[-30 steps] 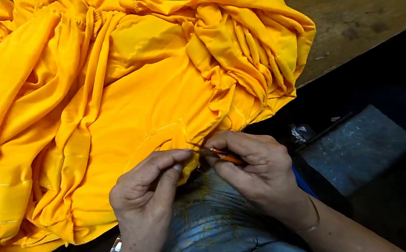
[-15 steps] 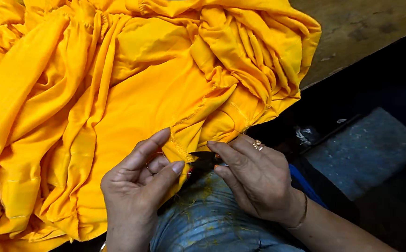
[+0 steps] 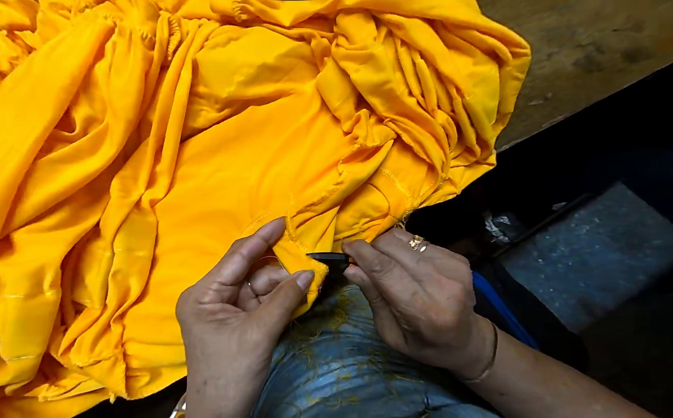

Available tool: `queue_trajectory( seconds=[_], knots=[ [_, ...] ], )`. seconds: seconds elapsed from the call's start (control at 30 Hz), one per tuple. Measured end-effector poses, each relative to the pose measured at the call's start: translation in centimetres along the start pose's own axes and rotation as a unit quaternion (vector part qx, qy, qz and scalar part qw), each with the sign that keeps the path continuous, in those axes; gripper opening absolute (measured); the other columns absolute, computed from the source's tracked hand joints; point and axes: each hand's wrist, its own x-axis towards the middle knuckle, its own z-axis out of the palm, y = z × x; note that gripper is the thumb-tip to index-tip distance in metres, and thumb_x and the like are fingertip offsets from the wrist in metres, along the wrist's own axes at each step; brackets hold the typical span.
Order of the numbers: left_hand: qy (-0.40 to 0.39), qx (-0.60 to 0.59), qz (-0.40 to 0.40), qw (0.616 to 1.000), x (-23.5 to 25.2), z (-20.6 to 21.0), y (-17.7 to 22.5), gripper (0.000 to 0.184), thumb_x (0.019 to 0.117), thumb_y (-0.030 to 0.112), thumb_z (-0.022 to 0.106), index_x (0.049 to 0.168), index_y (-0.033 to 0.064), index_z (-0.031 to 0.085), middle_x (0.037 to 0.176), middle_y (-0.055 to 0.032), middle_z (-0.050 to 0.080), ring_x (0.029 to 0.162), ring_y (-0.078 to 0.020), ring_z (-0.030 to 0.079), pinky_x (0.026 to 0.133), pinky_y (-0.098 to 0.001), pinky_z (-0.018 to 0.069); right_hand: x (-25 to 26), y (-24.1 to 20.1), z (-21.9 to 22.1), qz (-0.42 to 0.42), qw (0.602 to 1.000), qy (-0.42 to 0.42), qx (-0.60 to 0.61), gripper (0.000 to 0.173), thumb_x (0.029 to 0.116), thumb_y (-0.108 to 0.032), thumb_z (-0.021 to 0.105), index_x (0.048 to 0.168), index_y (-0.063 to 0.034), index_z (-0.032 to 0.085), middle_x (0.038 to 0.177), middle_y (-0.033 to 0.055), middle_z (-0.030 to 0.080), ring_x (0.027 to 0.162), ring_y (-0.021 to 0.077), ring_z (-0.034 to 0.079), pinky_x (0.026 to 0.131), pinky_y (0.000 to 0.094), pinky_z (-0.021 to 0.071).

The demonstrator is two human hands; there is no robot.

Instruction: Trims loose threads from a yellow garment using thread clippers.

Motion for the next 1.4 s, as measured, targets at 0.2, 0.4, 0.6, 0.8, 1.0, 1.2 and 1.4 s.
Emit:
queue_trajectory(
  seconds=[0.2,0.4,0.6,0.8,1.0,1.2,1.4],
  knots=[
    [-0.016,0.028,0.034,0.999,-0.4,0.1,-0.2,0.058,0.0784,-0.009,0.077,0.134,0.0023,0.066,0.100,-0.0096,0.074,0.064,-0.0153,0.069,0.060,-0.0259,0.0627,-0.4,0.9,-0.8,0.106,0.972,-0.011,0.209,0.029,0.1077,-0.013,0.047,0.103,0.0023,0.072,0.082,0.0021,0.064,0.071,0.0052,0.058,0.062,0.0187,0.0490],
    [-0.035,0.186,0.215,0.958,-2.1,0.9,-3.0,0.046,0.0882,0.006,0.077,0.133,0.0063,0.065,0.102,-0.0015,0.074,0.082,-0.0118,0.072,0.072,-0.0281,0.0649,0.5,0.9,-2.6,0.231,0.892,-0.016,0.389,0.016,0.1044,-0.026,0.058,0.102,-0.0096,0.059,0.073,-0.0069,0.051,0.055,-0.0007,0.045,0.046,0.0127,0.0398],
    [-0.223,0.181,0.178,0.941,-5.6,2.8,-5.8,0.012,0.0956,0.007,0.069,0.106,0.0042,0.076,0.093,-0.0039,0.076,0.083,-0.0095,0.071,0.076,-0.0261,0.0606,3.0,1.7,-3.1,0.201,0.950,-0.053,0.232,0.010,0.0937,-0.015,0.070,0.088,-0.0112,0.063,0.068,-0.0084,0.055,0.053,-0.0027,0.049,0.043,0.0116,0.0391],
    [-0.322,-0.108,-0.143,0.929,-4.5,4.3,-6.0,0.030,0.0933,0.011,0.075,0.119,-0.0037,0.067,0.096,-0.0076,0.074,0.080,-0.0123,0.072,0.070,-0.0270,0.0617,6.1,1.0,-1.1,0.043,0.982,-0.173,-0.062,0.021,0.0892,-0.029,0.067,0.082,-0.0093,0.062,0.068,0.0021,0.053,0.056,0.0177,0.054,0.047,0.0344,0.0382],
    [-0.315,-0.502,-0.277,0.756,-1.9,5.6,-6.5,0.065,0.0956,0.066,0.053,0.126,0.0098,0.066,0.120,-0.0173,0.069,0.106,-0.0275,0.070,0.079,-0.0380,0.0593,7.6,1.9,-2.5,0.059,0.962,-0.268,-0.010,0.012,0.0903,-0.015,0.061,0.078,-0.0150,0.059,0.060,-0.0041,0.048,0.053,0.0120,0.051,0.046,0.0322,0.0375],
    [-0.227,-0.533,-0.264,0.771,-1.5,5.7,-5.7,0.057,0.1074,0.051,0.040,0.133,0.0054,0.061,0.118,-0.0180,0.067,0.098,-0.0238,0.069,0.081,-0.0351,0.0584,6.1,3.3,-4.8,0.163,0.921,-0.133,0.328,0.007,0.0963,-0.001,0.060,0.092,-0.0052,0.064,0.073,-0.0021,0.059,0.058,0.0023,0.054,0.048,0.0138,0.0458],
    [-0.060,-0.542,-0.178,0.819,-2.2,4.7,-3.6,0.046,0.1055,0.035,0.055,0.140,0.0053,0.057,0.140,-0.0234,0.058,0.129,-0.0381,0.058,0.111,-0.0556,0.0458,1.1,3.4,-4.7,0.293,0.843,-0.031,0.450,0.008,0.0983,-0.006,0.060,0.102,-0.0049,0.067,0.079,0.0031,0.065,0.057,0.0068,0.057,0.049,0.0184,0.0512]
  ],
)
